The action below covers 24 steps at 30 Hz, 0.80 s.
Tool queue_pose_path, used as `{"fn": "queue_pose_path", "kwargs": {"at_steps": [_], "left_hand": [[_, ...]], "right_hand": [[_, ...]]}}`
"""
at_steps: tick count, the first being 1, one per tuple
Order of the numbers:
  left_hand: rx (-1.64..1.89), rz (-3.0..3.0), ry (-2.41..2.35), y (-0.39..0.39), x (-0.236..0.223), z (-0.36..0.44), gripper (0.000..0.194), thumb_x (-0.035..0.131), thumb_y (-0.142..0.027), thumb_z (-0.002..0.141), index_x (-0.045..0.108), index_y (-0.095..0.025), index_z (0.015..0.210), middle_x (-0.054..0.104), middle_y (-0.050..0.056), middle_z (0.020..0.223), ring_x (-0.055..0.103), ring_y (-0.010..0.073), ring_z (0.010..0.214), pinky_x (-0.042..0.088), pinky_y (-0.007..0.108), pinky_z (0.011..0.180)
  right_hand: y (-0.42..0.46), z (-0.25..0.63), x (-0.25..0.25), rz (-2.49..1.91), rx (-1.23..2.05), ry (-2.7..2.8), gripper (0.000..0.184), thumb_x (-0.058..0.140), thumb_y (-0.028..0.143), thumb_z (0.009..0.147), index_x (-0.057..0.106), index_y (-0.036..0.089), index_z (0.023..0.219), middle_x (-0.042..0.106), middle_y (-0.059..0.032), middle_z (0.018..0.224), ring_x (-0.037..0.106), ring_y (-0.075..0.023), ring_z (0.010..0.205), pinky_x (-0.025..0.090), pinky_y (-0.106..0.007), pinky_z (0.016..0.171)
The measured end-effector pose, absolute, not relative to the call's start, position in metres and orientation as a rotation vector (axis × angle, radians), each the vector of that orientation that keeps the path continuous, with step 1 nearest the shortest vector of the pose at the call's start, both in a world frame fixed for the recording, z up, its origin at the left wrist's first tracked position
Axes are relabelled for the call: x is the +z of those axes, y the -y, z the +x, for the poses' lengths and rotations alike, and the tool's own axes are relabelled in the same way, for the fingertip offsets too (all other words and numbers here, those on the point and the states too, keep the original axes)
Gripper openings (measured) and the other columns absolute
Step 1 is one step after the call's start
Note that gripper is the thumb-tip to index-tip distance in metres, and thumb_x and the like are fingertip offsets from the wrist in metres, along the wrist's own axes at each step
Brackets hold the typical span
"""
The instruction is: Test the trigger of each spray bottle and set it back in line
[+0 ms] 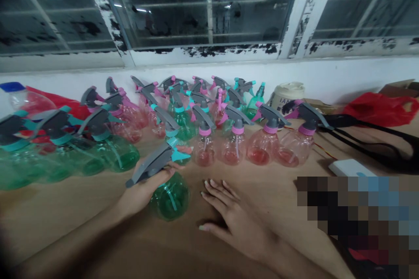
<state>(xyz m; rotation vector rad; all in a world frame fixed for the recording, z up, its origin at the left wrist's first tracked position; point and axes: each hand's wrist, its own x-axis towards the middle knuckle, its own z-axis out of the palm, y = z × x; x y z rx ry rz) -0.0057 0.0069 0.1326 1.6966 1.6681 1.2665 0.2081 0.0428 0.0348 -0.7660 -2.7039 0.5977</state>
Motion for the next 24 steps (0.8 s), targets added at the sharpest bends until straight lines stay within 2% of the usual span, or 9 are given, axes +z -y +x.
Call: {"fn": "queue_pose_path", "kwargs": {"at_steps": [6,11,14,19,24], "left_hand": [[1.245,1.759,-1.650,-0.0103,0.1313,-0.0076,0.007,0.048,-0.022,0.072,0.055,-0.022,0.074,0.060,-0.002,0.065,0.057,0.0148,0.059,0.046,0.027,0.054],[1.202,1.796,-1.667,-0.0137,0.1287,-0.0103,0.008,0.051,-0.026,0.074,0.055,-0.021,0.078,0.061,-0.002,0.066,0.059,0.0152,0.059,0.046,0.027,0.053],[1.171,1.756,-1.658,-0.0140,0.1269,-0.0117,0.011,0.055,-0.029,0.074,0.055,-0.020,0.081,0.064,0.000,0.068,0.061,0.0167,0.062,0.048,0.028,0.056],[1.149,1.694,-1.598,-0.0144,0.1253,-0.0128,0.024,0.059,-0.030,0.075,0.055,-0.020,0.097,0.069,0.003,0.081,0.065,0.0198,0.076,0.052,0.032,0.068],[1.114,1.611,-1.628,-0.0102,0.1302,-0.0110,0.026,0.062,-0.035,0.072,0.060,-0.017,0.091,0.071,0.007,0.086,0.068,0.0227,0.079,0.055,0.034,0.069]], "right_hand": [[-0.0430,0.2081,0.0337,-0.762,0.583,2.697,0.060,0.045,0.052,0.085,0.031,0.027,0.138,0.031,0.0007,0.146,0.025,-0.0196,0.134,0.021,-0.043,0.111],[-0.0427,0.2082,0.0345,-0.772,0.570,2.732,0.060,0.042,0.054,0.086,0.031,0.026,0.138,0.029,0.0009,0.147,0.023,-0.0184,0.135,0.020,-0.042,0.111],[-0.0426,0.2078,0.0341,-0.760,0.569,2.716,0.060,0.043,0.053,0.086,0.031,0.026,0.138,0.029,0.0003,0.146,0.024,-0.0191,0.134,0.021,-0.043,0.111],[-0.0428,0.2070,0.0328,-0.732,0.557,2.694,0.060,0.044,0.052,0.086,0.033,0.026,0.138,0.032,-0.0012,0.145,0.026,-0.0200,0.134,0.022,-0.044,0.111],[-0.0422,0.2069,0.0340,-0.730,0.556,2.666,0.058,0.046,0.051,0.085,0.036,0.025,0.136,0.035,-0.0030,0.144,0.029,-0.0219,0.133,0.023,-0.045,0.110]]}}
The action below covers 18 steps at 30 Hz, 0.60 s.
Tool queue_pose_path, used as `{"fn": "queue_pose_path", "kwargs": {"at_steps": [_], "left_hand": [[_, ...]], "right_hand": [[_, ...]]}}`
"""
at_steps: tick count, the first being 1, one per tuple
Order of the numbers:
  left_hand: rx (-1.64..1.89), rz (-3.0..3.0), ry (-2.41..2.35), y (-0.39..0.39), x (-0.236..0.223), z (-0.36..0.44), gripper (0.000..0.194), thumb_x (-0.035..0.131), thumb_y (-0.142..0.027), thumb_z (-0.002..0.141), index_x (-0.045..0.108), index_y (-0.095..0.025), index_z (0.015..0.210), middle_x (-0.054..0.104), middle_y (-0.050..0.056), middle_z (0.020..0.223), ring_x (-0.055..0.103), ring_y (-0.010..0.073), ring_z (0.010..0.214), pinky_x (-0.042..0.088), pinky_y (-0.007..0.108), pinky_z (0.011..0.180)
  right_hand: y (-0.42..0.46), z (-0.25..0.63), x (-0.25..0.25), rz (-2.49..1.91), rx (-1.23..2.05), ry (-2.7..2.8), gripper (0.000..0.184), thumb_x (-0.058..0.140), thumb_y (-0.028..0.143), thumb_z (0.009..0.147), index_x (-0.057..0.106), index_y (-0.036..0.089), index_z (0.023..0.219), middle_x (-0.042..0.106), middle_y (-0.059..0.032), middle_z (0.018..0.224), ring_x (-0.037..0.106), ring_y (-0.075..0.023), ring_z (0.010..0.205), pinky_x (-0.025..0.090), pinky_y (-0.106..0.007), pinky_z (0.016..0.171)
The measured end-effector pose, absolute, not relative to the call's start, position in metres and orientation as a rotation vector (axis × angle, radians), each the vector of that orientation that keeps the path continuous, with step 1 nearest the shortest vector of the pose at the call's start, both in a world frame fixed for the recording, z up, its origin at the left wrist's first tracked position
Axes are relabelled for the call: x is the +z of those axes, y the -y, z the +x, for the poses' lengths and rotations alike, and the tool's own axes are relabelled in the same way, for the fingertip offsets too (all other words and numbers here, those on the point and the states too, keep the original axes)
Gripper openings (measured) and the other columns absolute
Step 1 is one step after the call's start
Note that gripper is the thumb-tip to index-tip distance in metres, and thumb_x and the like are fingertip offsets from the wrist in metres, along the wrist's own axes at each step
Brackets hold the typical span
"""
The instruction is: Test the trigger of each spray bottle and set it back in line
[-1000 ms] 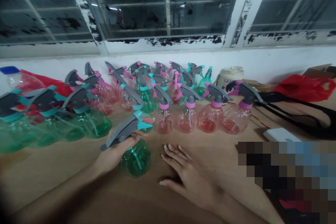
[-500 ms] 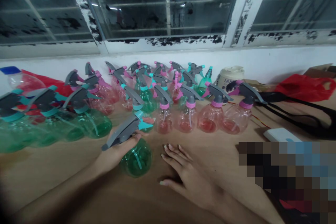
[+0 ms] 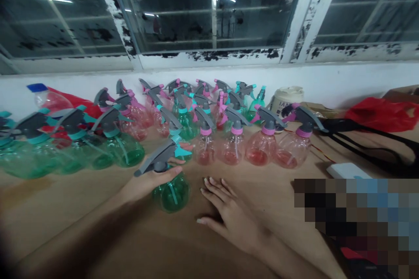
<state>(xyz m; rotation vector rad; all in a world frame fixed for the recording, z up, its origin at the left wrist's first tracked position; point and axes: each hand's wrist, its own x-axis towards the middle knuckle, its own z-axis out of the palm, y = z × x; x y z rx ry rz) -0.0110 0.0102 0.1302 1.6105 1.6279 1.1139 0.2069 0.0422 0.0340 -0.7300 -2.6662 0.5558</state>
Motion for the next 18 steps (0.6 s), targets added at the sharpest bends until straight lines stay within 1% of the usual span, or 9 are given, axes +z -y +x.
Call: {"fn": "queue_pose_path", "kwargs": {"at_steps": [3,6,8,10,13,16,18], "left_hand": [[1.044,1.531,-1.731,-0.005,0.130,-0.011,0.028,0.064,-0.036,0.069,0.064,-0.017,0.089,0.071,0.010,0.095,0.066,0.0268,0.091,0.053,0.039,0.077],[1.007,1.584,-1.758,-0.001,0.125,-0.015,0.030,0.065,-0.038,0.068,0.066,-0.020,0.092,0.069,0.007,0.104,0.059,0.0282,0.107,0.046,0.043,0.091],[1.018,1.611,-1.768,0.001,0.121,-0.018,0.030,0.065,-0.039,0.069,0.067,-0.021,0.093,0.068,0.006,0.107,0.057,0.0285,0.110,0.042,0.045,0.096],[1.021,1.598,-1.813,0.004,0.119,-0.022,0.031,0.064,-0.040,0.071,0.066,-0.021,0.095,0.068,0.008,0.109,0.059,0.0290,0.107,0.042,0.048,0.095],[1.027,1.698,-1.809,0.010,0.116,-0.026,0.036,0.062,-0.040,0.074,0.062,-0.020,0.103,0.065,0.009,0.114,0.058,0.0280,0.107,0.041,0.047,0.095],[1.006,1.890,-1.758,0.019,0.114,-0.027,0.048,0.064,-0.038,0.074,0.053,-0.020,0.117,0.059,0.009,0.122,0.053,0.0268,0.114,0.038,0.045,0.099],[0.950,1.965,-1.774,0.026,0.112,-0.025,0.054,0.064,-0.038,0.073,0.048,-0.021,0.122,0.055,0.010,0.126,0.048,0.0268,0.118,0.035,0.045,0.101]], "right_hand": [[-0.042,0.206,0.035,-0.726,0.560,2.660,0.059,0.046,0.052,0.085,0.036,0.024,0.136,0.035,-0.0039,0.144,0.029,-0.0221,0.133,0.024,-0.045,0.110],[-0.041,0.205,0.036,-0.721,0.556,2.655,0.059,0.045,0.053,0.085,0.039,0.022,0.135,0.035,-0.0054,0.144,0.029,-0.0221,0.132,0.024,-0.045,0.110],[-0.041,0.205,0.037,-0.720,0.547,2.660,0.059,0.044,0.054,0.085,0.041,0.020,0.134,0.036,-0.0063,0.143,0.029,-0.0221,0.132,0.023,-0.045,0.110],[-0.041,0.205,0.039,-0.715,0.539,2.671,0.059,0.042,0.055,0.086,0.042,0.019,0.133,0.036,-0.0066,0.143,0.029,-0.0219,0.132,0.022,-0.045,0.111],[-0.040,0.205,0.041,-0.703,0.538,2.673,0.059,0.042,0.054,0.086,0.041,0.019,0.134,0.036,-0.0068,0.143,0.029,-0.0218,0.132,0.023,-0.045,0.110],[-0.041,0.205,0.039,-0.691,0.549,2.657,0.059,0.044,0.053,0.086,0.040,0.020,0.134,0.036,-0.0072,0.143,0.030,-0.0221,0.132,0.024,-0.046,0.110],[-0.041,0.205,0.037,-0.690,0.546,2.653,0.060,0.044,0.054,0.085,0.040,0.019,0.134,0.036,-0.0077,0.143,0.030,-0.0223,0.132,0.024,-0.046,0.110]]}}
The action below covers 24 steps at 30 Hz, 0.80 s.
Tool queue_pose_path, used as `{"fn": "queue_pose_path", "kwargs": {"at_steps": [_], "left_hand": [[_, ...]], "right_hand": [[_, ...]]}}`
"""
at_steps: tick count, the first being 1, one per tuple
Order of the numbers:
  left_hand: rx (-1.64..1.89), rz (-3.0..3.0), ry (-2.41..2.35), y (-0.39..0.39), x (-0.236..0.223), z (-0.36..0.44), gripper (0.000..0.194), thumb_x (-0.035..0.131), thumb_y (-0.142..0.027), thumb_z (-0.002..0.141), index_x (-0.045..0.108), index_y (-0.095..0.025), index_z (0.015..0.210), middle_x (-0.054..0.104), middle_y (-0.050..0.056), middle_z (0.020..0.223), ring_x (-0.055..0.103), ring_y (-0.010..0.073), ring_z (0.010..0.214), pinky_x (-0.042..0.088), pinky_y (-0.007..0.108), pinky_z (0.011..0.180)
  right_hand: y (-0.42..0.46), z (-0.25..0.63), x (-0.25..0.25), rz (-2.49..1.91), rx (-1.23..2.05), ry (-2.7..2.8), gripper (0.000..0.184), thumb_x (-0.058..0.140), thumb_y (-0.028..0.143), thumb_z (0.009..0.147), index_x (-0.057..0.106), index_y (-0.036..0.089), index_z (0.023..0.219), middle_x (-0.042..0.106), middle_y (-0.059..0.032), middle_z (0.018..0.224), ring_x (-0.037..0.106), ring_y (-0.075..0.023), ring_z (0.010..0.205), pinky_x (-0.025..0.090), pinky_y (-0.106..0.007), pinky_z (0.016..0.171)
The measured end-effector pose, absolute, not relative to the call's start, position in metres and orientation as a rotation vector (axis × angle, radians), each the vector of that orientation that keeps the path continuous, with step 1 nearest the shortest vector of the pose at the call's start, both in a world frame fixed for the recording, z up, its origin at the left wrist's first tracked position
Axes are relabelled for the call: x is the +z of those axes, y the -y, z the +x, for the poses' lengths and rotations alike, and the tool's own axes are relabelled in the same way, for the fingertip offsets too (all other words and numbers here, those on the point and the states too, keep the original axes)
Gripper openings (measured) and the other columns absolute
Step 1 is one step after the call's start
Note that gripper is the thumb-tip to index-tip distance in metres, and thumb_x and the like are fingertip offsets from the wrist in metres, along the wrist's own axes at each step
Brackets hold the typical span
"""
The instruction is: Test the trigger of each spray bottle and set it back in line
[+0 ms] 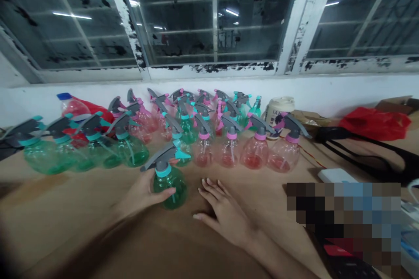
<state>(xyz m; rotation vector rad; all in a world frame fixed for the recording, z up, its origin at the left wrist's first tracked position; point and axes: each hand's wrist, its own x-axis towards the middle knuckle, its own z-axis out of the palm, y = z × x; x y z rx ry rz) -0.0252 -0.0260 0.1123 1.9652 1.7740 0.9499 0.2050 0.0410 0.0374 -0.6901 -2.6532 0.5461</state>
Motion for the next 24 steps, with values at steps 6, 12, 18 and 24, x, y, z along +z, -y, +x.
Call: {"fn": "queue_pose_path", "kwargs": {"at_steps": [6,12,18,24], "left_hand": [[0.829,1.999,-1.962,0.041,0.107,-0.033,0.056,0.062,-0.043,0.075,0.043,-0.020,0.123,0.053,0.012,0.126,0.047,0.0298,0.119,0.036,0.048,0.100],[0.905,2.125,-2.263,0.041,0.103,-0.080,0.057,0.062,-0.052,0.071,0.047,-0.017,0.114,0.054,0.013,0.115,0.048,0.0332,0.112,0.037,0.049,0.097],[0.956,2.076,-2.310,0.024,0.111,-0.107,0.056,0.057,-0.054,0.075,0.044,-0.022,0.119,0.057,0.007,0.107,0.048,0.0330,0.112,0.040,0.045,0.094],[0.971,1.975,-2.317,0.000,0.112,-0.108,0.063,0.055,-0.055,0.076,0.036,-0.018,0.123,0.057,0.013,0.110,0.055,0.0344,0.105,0.045,0.047,0.085]], "right_hand": [[-0.042,0.205,0.033,-0.679,0.548,2.636,0.057,0.045,0.052,0.086,0.041,0.022,0.133,0.037,-0.0064,0.143,0.031,-0.0222,0.131,0.024,-0.046,0.109],[-0.042,0.204,0.035,-0.723,0.557,2.618,0.052,0.047,0.052,0.085,0.049,0.022,0.127,0.044,-0.0063,0.139,0.036,-0.0230,0.129,0.028,-0.046,0.108],[-0.049,0.177,0.074,-0.907,0.510,2.426,0.036,0.044,0.049,0.087,0.059,0.026,0.110,0.067,-0.0038,0.106,0.065,-0.0229,0.090,0.052,-0.040,0.079],[-0.069,0.127,0.106,-1.069,0.411,2.273,0.049,0.041,0.052,0.086,0.051,0.019,0.121,0.069,-0.0095,0.091,0.066,-0.0281,0.080,0.052,-0.044,0.071]]}}
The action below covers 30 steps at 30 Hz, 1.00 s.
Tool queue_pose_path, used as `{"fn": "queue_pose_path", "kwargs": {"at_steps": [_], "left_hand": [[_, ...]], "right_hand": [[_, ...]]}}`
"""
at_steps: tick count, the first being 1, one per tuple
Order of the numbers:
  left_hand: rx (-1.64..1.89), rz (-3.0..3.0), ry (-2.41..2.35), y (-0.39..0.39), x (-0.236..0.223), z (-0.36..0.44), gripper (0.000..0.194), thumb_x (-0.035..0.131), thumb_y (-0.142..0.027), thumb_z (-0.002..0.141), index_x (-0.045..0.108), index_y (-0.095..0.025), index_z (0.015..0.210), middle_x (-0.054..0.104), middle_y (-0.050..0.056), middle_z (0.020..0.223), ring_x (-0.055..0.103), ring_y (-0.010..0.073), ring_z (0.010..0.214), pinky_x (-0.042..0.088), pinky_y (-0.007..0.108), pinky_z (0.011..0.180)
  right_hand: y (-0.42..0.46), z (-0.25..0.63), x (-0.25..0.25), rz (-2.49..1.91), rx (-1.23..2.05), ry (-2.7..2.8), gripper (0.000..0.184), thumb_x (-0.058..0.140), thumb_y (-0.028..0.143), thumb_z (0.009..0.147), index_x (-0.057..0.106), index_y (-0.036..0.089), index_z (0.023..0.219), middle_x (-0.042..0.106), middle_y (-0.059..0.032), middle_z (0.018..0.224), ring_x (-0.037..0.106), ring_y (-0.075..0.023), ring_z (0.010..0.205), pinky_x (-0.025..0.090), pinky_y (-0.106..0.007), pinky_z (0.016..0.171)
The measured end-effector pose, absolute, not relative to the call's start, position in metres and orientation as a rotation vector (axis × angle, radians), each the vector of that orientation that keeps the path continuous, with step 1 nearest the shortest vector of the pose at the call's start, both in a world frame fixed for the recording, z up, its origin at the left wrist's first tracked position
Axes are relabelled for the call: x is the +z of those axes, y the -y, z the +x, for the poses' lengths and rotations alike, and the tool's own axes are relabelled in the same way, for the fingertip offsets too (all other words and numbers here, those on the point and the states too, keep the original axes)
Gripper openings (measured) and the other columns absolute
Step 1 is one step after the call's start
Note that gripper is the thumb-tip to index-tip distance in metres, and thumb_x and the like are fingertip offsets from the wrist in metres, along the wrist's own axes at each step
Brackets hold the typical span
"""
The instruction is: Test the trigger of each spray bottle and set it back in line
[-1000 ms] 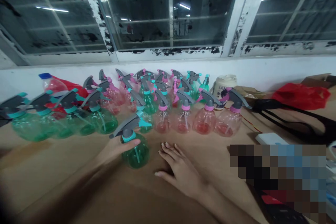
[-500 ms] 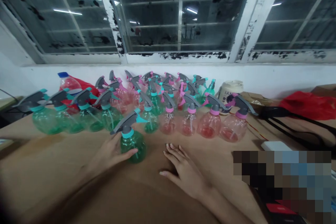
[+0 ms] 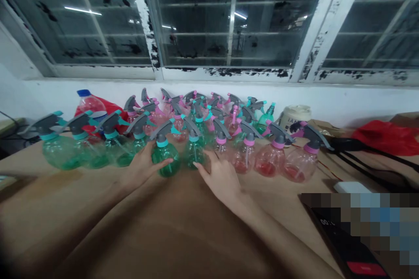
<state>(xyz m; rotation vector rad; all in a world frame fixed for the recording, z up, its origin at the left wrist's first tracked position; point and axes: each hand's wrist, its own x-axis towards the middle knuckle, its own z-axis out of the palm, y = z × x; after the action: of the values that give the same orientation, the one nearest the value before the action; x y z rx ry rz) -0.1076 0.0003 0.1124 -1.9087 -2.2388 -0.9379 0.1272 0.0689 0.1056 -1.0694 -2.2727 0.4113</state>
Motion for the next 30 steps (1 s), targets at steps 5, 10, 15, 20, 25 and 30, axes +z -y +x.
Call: {"fn": "queue_pose_path", "kwargs": {"at_steps": [5,10,15,20,25,30], "left_hand": [[-0.955,-1.885,2.245,-0.017,0.108,-0.113,0.062,0.055,-0.055,0.076,0.036,-0.018,0.122,0.058,0.014,0.107,0.056,0.0351,0.103,0.046,0.047,0.083],[-0.969,-1.882,2.217,-0.024,0.104,-0.115,0.065,0.055,-0.056,0.076,0.034,-0.017,0.124,0.056,0.017,0.111,0.055,0.0362,0.105,0.046,0.048,0.084],[-1.055,-1.871,2.123,-0.017,0.109,-0.107,0.059,0.057,-0.052,0.078,0.039,-0.016,0.121,0.049,0.016,0.121,0.048,0.0331,0.114,0.042,0.046,0.094],[-1.200,-1.780,2.115,0.015,0.122,-0.099,0.063,0.059,-0.044,0.079,0.031,-0.023,0.131,0.040,0.013,0.133,0.044,0.0314,0.121,0.040,0.050,0.098],[-1.443,-1.847,1.967,0.048,0.125,-0.088,0.061,0.061,-0.039,0.079,0.033,-0.026,0.132,0.044,0.008,0.132,0.048,0.0263,0.119,0.042,0.045,0.099],[-1.389,-2.062,2.072,0.047,0.130,-0.051,0.064,0.062,-0.042,0.076,0.034,-0.026,0.132,0.042,0.009,0.136,0.046,0.0279,0.120,0.043,0.046,0.097]], "right_hand": [[-0.083,0.094,0.105,-1.167,0.418,2.195,0.067,0.045,0.054,0.082,0.037,0.013,0.133,0.062,-0.0181,0.111,0.061,-0.0339,0.097,0.050,-0.047,0.078],[-0.093,0.076,0.101,-1.230,0.448,2.160,0.076,0.048,0.058,0.079,0.028,0.015,0.138,0.060,-0.0186,0.115,0.060,-0.0360,0.100,0.050,-0.050,0.077],[-0.096,0.067,0.103,-1.257,0.436,2.156,0.069,0.050,0.057,0.079,0.039,0.010,0.128,0.060,-0.0198,0.111,0.060,-0.0353,0.099,0.050,-0.046,0.078],[-0.084,0.068,0.106,-1.321,0.385,2.147,0.067,0.051,0.059,0.077,0.045,0.008,0.121,0.054,-0.0231,0.113,0.061,-0.0367,0.093,0.050,-0.046,0.072],[-0.061,0.078,0.107,-1.333,0.337,2.174,0.065,0.047,0.062,0.076,0.048,0.010,0.115,0.052,-0.0224,0.113,0.063,-0.0346,0.084,0.049,-0.045,0.065],[-0.031,0.094,0.106,-1.311,0.288,2.210,0.057,0.051,0.057,0.074,0.049,0.011,0.108,0.063,-0.0157,0.091,0.065,-0.0308,0.074,0.048,-0.039,0.057]]}}
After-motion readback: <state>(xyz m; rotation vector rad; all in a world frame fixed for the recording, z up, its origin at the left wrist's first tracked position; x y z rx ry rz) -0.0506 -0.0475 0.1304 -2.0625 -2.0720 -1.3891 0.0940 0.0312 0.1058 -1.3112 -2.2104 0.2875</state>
